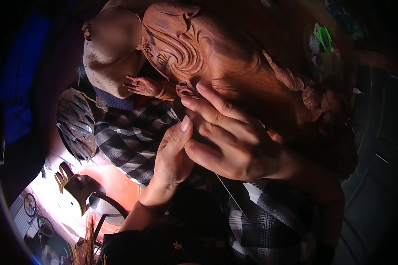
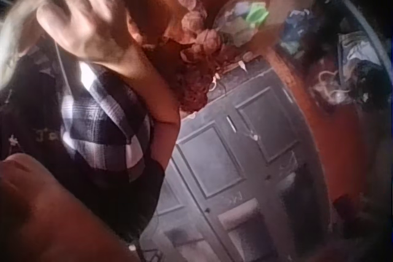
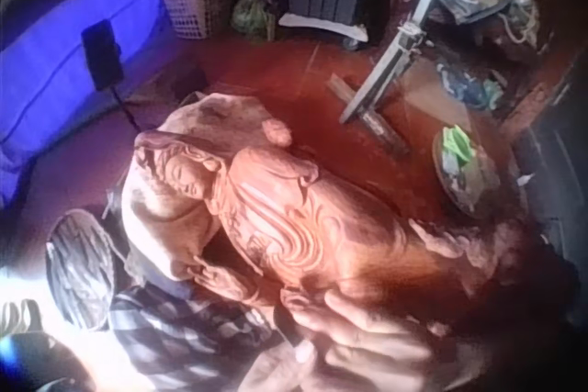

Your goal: The person is carving a wooden statue of a figure, likely a deity, using various chisels and carving tools. They meticulously shape and refine the details of the statue, focusing on different areas throughout the clip.

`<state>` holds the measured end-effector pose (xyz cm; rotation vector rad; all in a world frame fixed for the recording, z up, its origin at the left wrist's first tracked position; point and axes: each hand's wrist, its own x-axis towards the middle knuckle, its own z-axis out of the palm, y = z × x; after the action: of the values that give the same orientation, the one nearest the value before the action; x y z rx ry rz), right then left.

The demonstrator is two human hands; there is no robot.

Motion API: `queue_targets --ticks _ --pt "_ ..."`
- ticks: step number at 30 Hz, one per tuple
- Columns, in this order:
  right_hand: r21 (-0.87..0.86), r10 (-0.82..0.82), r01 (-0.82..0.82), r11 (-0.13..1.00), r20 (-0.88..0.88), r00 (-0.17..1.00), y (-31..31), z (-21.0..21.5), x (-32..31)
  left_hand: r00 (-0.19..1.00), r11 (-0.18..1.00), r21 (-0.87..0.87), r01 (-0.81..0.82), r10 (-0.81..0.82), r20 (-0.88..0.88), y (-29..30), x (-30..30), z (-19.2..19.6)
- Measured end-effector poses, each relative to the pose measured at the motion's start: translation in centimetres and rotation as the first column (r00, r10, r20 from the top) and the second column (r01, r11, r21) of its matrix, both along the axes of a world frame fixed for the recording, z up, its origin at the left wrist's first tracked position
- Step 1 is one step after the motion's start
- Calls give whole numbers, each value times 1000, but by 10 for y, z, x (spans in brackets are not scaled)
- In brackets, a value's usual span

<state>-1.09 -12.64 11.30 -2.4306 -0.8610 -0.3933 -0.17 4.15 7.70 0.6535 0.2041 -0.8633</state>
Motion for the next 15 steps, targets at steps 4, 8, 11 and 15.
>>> queue_targets --ticks 4,8,11,15 --pt "3 -47 47 999 -2 999 6 -3 4 1000 997 -81 6 -6 -4 2 7 -7" --pt "-15 -20 20 1000 28 999 6 1 2 999 998 -58 2 -4 -35 3 0 -5" --pt "-17 -58 58 998 10 998 8 1 4 999 993 -116 7 -11 -33 4 4 -13" --pt "-56 26 -27 998 -11 1000 5 2 0 999 998 -62 -17 15 -37 4 -2 -5"
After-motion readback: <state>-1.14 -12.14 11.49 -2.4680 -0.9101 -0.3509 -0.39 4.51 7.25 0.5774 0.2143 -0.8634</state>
